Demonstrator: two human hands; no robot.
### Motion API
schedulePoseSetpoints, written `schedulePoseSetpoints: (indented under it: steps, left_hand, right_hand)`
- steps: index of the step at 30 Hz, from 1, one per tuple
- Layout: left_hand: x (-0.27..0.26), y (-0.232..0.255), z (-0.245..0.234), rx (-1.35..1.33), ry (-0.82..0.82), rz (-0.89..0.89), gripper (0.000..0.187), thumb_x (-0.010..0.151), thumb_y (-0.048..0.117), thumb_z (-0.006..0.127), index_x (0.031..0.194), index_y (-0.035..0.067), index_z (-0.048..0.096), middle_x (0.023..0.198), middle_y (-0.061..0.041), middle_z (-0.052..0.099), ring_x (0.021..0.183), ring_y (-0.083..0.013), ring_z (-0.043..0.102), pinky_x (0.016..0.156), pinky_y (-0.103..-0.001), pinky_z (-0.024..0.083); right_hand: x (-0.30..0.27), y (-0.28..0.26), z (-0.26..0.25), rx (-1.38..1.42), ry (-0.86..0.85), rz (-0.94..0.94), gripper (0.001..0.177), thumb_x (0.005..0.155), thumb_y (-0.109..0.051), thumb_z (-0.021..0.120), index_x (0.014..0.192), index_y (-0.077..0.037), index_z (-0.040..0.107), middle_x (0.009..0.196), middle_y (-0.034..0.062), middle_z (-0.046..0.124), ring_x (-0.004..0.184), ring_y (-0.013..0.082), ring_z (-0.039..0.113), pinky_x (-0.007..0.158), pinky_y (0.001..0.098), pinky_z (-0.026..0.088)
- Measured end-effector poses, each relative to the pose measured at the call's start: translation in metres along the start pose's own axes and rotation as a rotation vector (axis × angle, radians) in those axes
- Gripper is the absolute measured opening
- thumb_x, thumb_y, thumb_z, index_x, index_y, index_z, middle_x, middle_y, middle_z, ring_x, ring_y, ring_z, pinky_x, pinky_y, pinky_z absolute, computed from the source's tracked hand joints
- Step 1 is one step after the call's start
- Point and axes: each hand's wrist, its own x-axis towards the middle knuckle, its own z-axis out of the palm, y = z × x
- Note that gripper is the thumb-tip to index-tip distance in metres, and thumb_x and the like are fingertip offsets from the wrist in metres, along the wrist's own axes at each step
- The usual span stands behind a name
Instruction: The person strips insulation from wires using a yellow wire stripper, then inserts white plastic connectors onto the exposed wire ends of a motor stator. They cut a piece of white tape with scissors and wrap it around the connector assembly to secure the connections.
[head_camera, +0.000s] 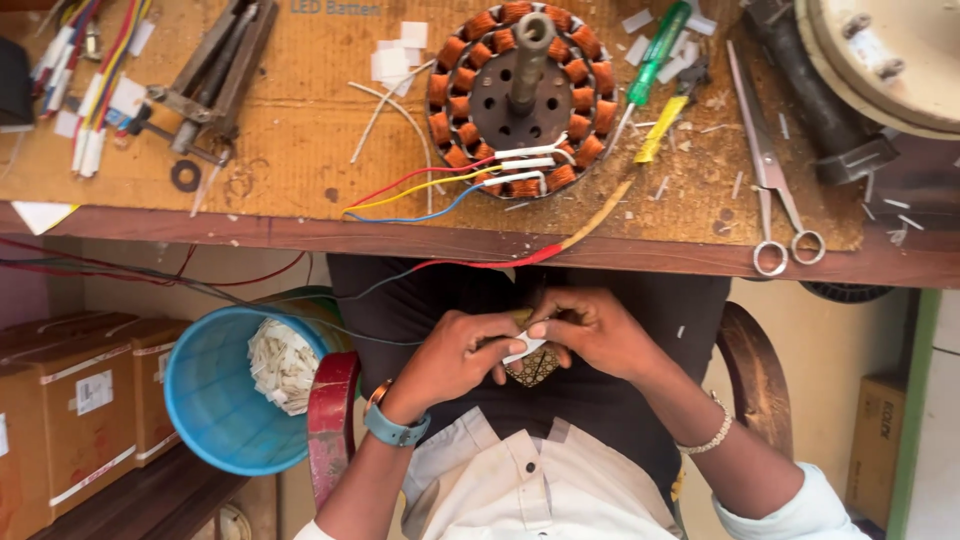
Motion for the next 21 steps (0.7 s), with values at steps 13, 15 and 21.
schedulePoseSetpoints:
  steps: [13, 15, 21]
  left_hand:
    - [-0.011, 0.0, 0.021, 0.509, 0.296, 0.049, 0.016, 0.086, 0.015, 0.074, 0.1, 0.008, 0.073, 0.094, -0.012, 0.066, 0.092, -0.0363, 0.064, 0.077, -0.046, 0.051]
    - [-0.01, -0.003, 0.016, 0.461, 0.249, 0.026, 0.013, 0.087, 0.016, 0.076, 0.096, 0.007, 0.071, 0.091, -0.011, 0.066, 0.09, -0.034, 0.065, 0.075, -0.045, 0.051]
    - [-0.007, -0.008, 0.009, 0.108, 0.267, 0.018, 0.013, 0.089, 0.016, 0.079, 0.093, 0.005, 0.074, 0.085, -0.009, 0.074, 0.073, -0.0205, 0.07, 0.066, -0.034, 0.053]
  right_hand:
    - [-0.007, -0.022, 0.005, -0.605, 0.101, 0.112, 0.011, 0.087, -0.012, 0.077, 0.097, -0.009, 0.079, 0.075, 0.0095, 0.077, 0.065, 0.0127, 0.074, 0.062, 0.028, 0.058]
    - [-0.003, -0.022, 0.008, -0.587, 0.07, -0.003, 0.01, 0.087, -0.01, 0.078, 0.096, -0.008, 0.078, 0.08, 0.0065, 0.077, 0.065, 0.0137, 0.074, 0.06, 0.0292, 0.058]
    - [-0.025, -0.052, 0.017, -0.897, 0.319, -0.405, 0.012, 0.089, -0.009, 0.082, 0.1, -0.004, 0.078, 0.093, 0.0096, 0.078, 0.074, 0.0165, 0.072, 0.062, 0.0276, 0.055]
